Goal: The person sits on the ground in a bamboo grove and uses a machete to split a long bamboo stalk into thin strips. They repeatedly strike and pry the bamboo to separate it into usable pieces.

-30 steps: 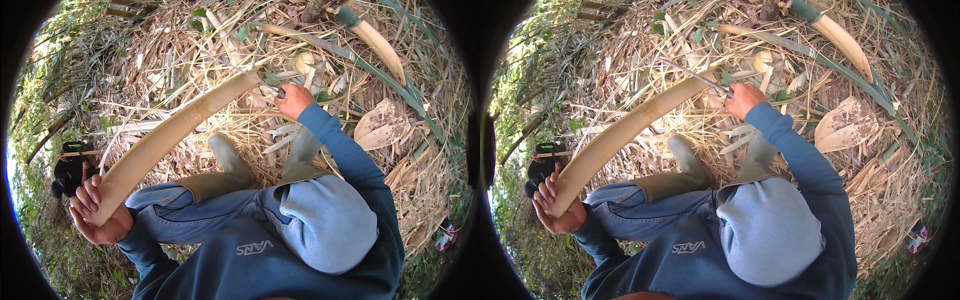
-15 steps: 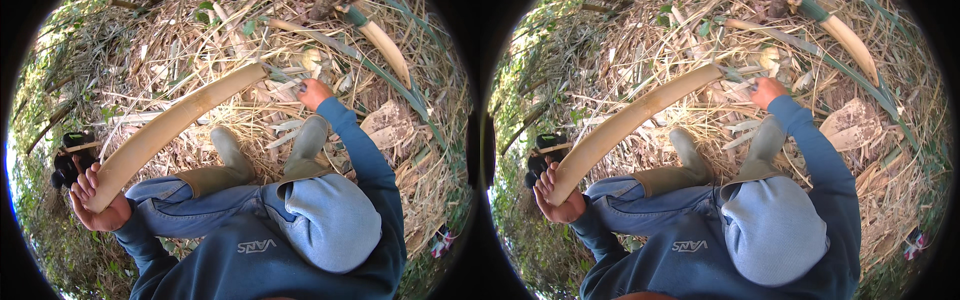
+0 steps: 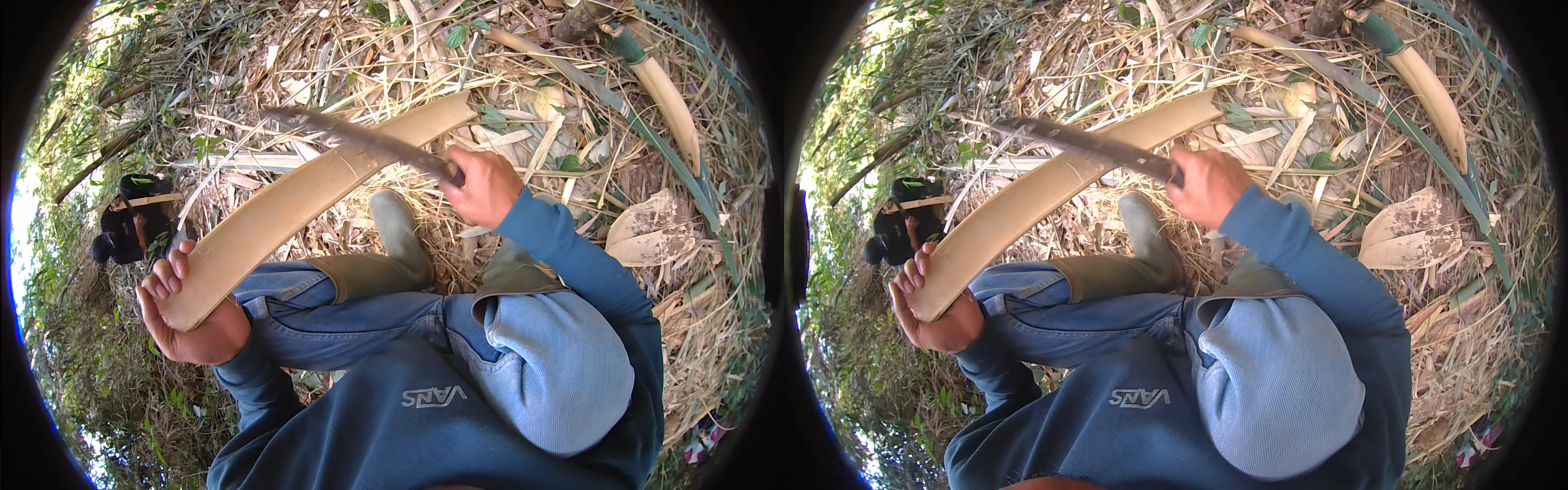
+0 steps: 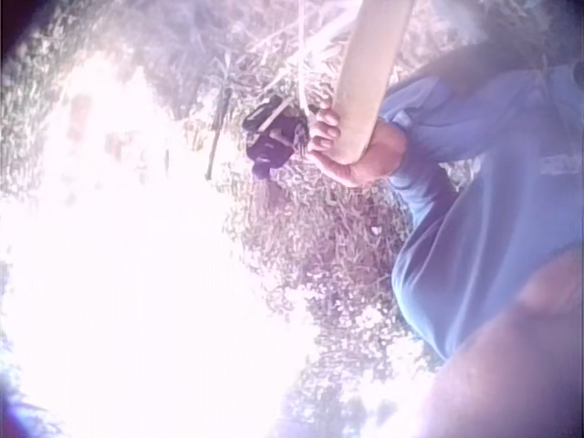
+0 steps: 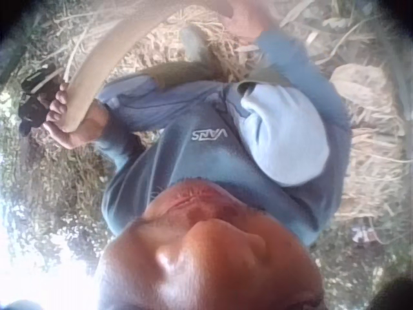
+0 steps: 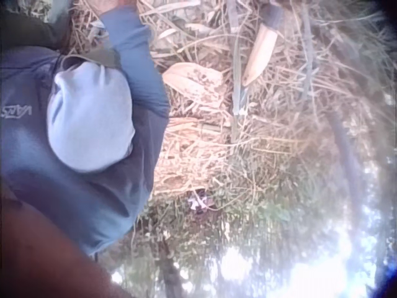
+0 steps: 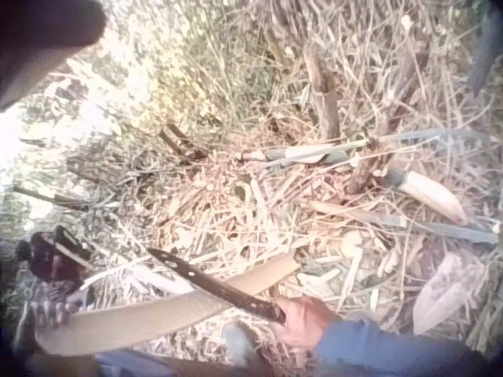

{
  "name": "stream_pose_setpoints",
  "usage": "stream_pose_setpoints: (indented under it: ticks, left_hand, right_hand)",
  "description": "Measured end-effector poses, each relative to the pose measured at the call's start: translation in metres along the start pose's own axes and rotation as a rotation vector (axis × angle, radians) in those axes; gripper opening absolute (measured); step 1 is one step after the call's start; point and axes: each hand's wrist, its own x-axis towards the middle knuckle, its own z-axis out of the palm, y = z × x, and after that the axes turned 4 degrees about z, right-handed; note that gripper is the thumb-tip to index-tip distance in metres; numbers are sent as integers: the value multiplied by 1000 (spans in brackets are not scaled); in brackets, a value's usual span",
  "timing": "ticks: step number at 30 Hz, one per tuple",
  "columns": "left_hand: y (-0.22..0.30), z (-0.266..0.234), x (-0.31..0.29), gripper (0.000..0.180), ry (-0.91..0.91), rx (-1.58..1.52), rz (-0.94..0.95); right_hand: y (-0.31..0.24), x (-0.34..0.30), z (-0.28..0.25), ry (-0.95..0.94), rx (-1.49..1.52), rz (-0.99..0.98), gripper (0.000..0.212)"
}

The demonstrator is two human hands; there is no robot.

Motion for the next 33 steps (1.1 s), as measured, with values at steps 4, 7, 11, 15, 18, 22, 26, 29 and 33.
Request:
stream_pose_setpoints:
  ticks: [4,7,11,15,18,22,26,29,33]
  left_hand:
    - [-4,-16,2,28,-32,-64,-23]
    - [-2,-13,0,27,-76,-64,-29]
    - [-8,-12,3,29,71,-39,-22]
    - [0,-13,-5,28,19,-52,-6]
    - [-8,-17,6,29,2,-85,-33]
    - [-4,-12,-2,29,82,-38,11]
    - [-6,-17,7,27,36,-63,-17]
    - [-5,-11,9,27,19,-47,-21]
    - [-7,-20,9,25,1,-81,-58]
  right_hand:
    - [12,-11,-3,32,-65,21,20]
    - [11,-17,-1,72,0,-27,22]
    - [26,-4,-2,58,-100,158,21]
    - [27,-12,0,60,-96,83,23]
    - [53,3,-1,122,-144,225,22]
    - [45,0,-14,26,-184,223,23]
    - [76,8,-5,133,-166,216,21]
    - [83,17,-17,86,-200,260,20]
    - [86,12,-26,65,-225,302,20]
